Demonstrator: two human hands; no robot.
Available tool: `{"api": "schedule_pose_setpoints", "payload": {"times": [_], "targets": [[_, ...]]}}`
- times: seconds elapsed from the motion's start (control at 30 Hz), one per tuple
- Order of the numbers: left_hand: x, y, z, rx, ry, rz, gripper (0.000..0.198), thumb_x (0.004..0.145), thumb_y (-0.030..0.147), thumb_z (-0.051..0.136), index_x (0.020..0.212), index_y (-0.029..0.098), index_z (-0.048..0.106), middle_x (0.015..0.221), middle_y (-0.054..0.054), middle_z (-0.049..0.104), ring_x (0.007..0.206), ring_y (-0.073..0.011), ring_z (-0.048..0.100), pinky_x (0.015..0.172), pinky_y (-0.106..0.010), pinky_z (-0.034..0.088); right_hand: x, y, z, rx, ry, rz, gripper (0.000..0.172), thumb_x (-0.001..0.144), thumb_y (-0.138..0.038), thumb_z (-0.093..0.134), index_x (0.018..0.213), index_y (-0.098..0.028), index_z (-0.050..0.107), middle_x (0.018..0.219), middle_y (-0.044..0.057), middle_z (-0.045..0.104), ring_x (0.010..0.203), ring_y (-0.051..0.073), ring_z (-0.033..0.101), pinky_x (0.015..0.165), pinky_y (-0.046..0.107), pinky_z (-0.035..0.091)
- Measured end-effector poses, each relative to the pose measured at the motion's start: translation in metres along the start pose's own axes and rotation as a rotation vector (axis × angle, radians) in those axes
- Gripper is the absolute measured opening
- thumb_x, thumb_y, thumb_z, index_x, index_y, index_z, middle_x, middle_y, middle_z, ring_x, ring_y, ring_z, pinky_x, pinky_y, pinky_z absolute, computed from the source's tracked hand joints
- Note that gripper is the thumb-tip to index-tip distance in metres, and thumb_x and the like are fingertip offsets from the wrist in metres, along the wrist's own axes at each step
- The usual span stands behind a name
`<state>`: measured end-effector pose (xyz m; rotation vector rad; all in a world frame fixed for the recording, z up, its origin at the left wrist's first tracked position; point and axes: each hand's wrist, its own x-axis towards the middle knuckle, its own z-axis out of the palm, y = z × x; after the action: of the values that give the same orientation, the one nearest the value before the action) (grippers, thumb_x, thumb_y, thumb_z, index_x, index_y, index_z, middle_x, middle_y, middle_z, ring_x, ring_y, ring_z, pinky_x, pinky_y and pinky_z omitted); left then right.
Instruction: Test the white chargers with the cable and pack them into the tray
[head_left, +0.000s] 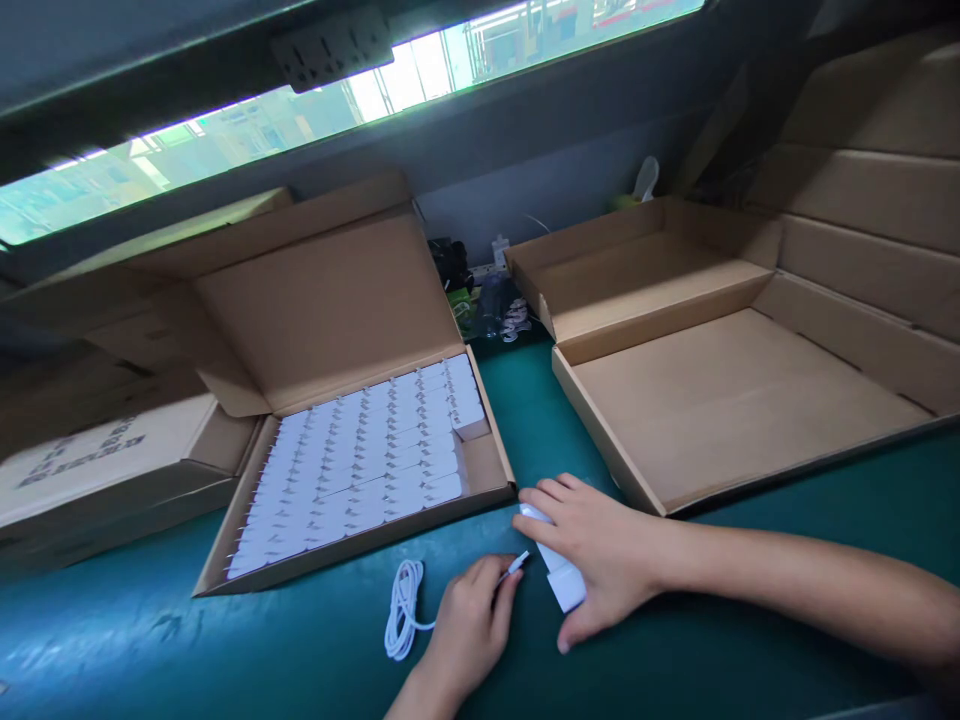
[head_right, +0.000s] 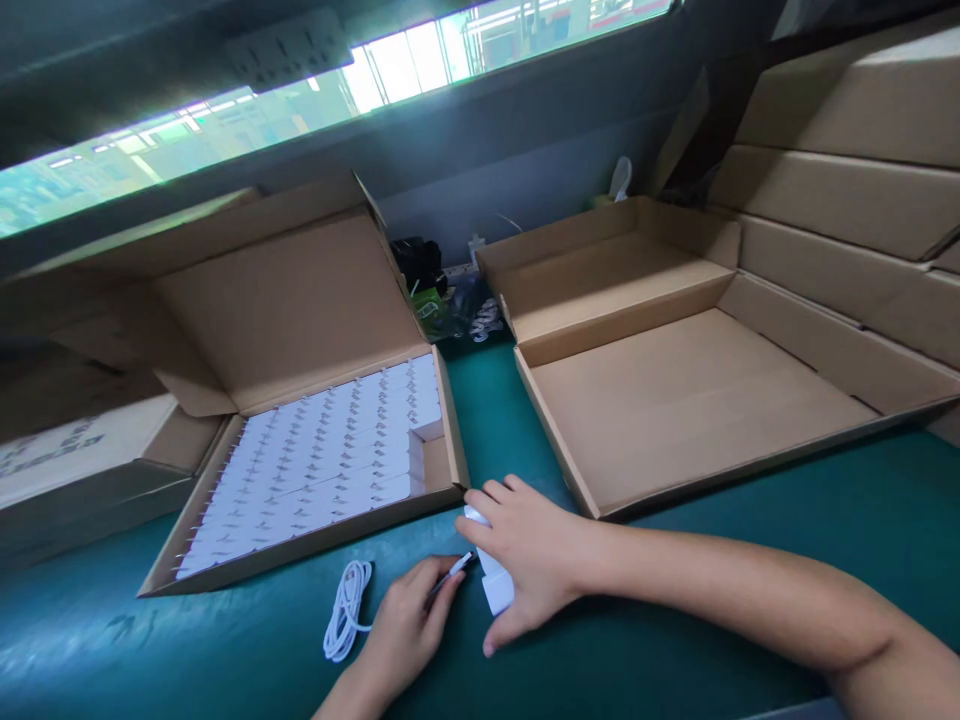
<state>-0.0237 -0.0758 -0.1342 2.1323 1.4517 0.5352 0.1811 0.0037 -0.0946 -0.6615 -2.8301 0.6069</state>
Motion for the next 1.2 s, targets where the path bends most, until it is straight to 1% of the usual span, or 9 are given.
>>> {"api": "schedule_pose_setpoints", "payload": {"times": [0.17, 0.27, 0.37, 0.53, 0.6, 0.73, 0.9, 1.03, 1.2], "targets": [[0.002, 0.002, 0.002, 0.005, 0.001, 0.014, 0.015, 0.09, 0.019, 0.04, 0.097, 0.02, 0.053, 0.085, -0.004, 0.064, 0.076, -0.0166, 0.062, 0.066, -0.027, 0.049, -0.002, 0.003, 0.001, -0.034, -0.025, -0.023, 0.085, 0.049, -0.065, 0.065, 0.112, -0.009, 0.048, 0.117, 0.018, 0.043, 0.108, 0.033, 0.036, 0.094, 0.047, 0.026], [0.003, 0.004, 0.003, -0.014, 0.006, 0.008, 0.016, 0.089, 0.019, 0.04, 0.096, 0.02, 0.054, 0.085, -0.004, 0.064, 0.076, -0.0167, 0.062, 0.067, -0.027, 0.049, -0.003, 0.004, 0.001, -0.058, -0.05, -0.024, 0.079, 0.05, -0.051, 0.07, 0.112, -0.008, 0.047, 0.116, 0.018, 0.043, 0.109, 0.033, 0.036, 0.097, 0.047, 0.022], [0.004, 0.007, 0.006, -0.017, 0.023, 0.011, 0.016, 0.089, 0.019, 0.039, 0.096, 0.019, 0.054, 0.085, -0.005, 0.064, 0.076, -0.0171, 0.061, 0.068, -0.027, 0.049, -0.004, 0.003, 0.004, -0.058, -0.069, -0.028, 0.074, 0.056, -0.037, 0.064, 0.119, -0.006, 0.042, 0.118, 0.02, 0.041, 0.11, 0.033, 0.036, 0.097, 0.047, 0.022], [0.006, 0.01, 0.006, -0.003, 0.01, 0.033, 0.017, 0.089, 0.019, 0.039, 0.095, 0.019, 0.055, 0.083, -0.005, 0.063, 0.075, -0.0174, 0.061, 0.069, -0.028, 0.049, -0.006, 0.003, 0.01, -0.039, -0.082, -0.01, 0.094, 0.054, -0.032, 0.061, 0.134, -0.002, 0.021, 0.124, 0.024, 0.035, 0.112, 0.036, 0.033, 0.094, 0.048, 0.022], [0.007, 0.01, 0.005, -0.001, -0.011, 0.036, 0.017, 0.09, 0.019, 0.038, 0.095, 0.018, 0.055, 0.082, -0.005, 0.062, 0.075, -0.0175, 0.06, 0.069, -0.028, 0.049, -0.006, 0.002, 0.01, -0.034, -0.09, -0.013, 0.088, 0.053, -0.031, 0.06, 0.131, -0.007, 0.029, 0.123, 0.022, 0.035, 0.111, 0.037, 0.033, 0.091, 0.049, 0.024], [0.008, 0.01, 0.003, -0.01, -0.05, 0.044, 0.017, 0.09, 0.019, 0.038, 0.095, 0.018, 0.053, 0.083, -0.005, 0.061, 0.075, -0.0173, 0.06, 0.068, -0.028, 0.048, -0.006, 0.001, 0.005, -0.052, -0.088, -0.028, 0.062, 0.054, -0.032, 0.059, 0.112, -0.013, 0.048, 0.122, 0.022, 0.035, 0.11, 0.038, 0.035, 0.087, 0.049, 0.026], [0.014, 0.01, 0.003, 0.019, -0.075, 0.057, 0.018, 0.09, 0.019, 0.035, 0.094, 0.018, 0.053, 0.081, -0.006, 0.061, 0.074, -0.0179, 0.059, 0.067, -0.029, 0.047, -0.005, 0.001, 0.005, -0.097, -0.07, -0.041, 0.056, 0.054, -0.035, 0.058, 0.104, -0.011, 0.05, 0.119, 0.023, 0.037, 0.107, 0.036, 0.036, 0.087, 0.048, 0.027], [0.021, 0.01, 0.002, 0.065, -0.104, 0.1, 0.018, 0.09, 0.019, 0.034, 0.085, 0.017, 0.052, 0.075, -0.005, 0.059, 0.069, -0.0184, 0.059, 0.062, -0.029, 0.047, -0.004, 0.002, 0.007, -0.117, -0.051, -0.047, 0.053, 0.053, -0.036, 0.057, 0.099, -0.011, 0.05, 0.113, 0.021, 0.041, 0.103, 0.034, 0.038, 0.087, 0.047, 0.027], [0.023, 0.009, 0.005, 0.06, -0.071, 0.122, 0.018, 0.09, 0.018, 0.033, 0.085, 0.017, 0.05, 0.076, -0.005, 0.06, 0.068, -0.018, 0.06, 0.062, -0.028, 0.047, -0.003, 0.002, 0.008, -0.131, -0.033, -0.041, 0.05, 0.053, -0.036, 0.056, 0.095, -0.011, 0.051, 0.11, 0.02, 0.043, 0.099, 0.033, 0.04, 0.086, 0.046, 0.028]]}}
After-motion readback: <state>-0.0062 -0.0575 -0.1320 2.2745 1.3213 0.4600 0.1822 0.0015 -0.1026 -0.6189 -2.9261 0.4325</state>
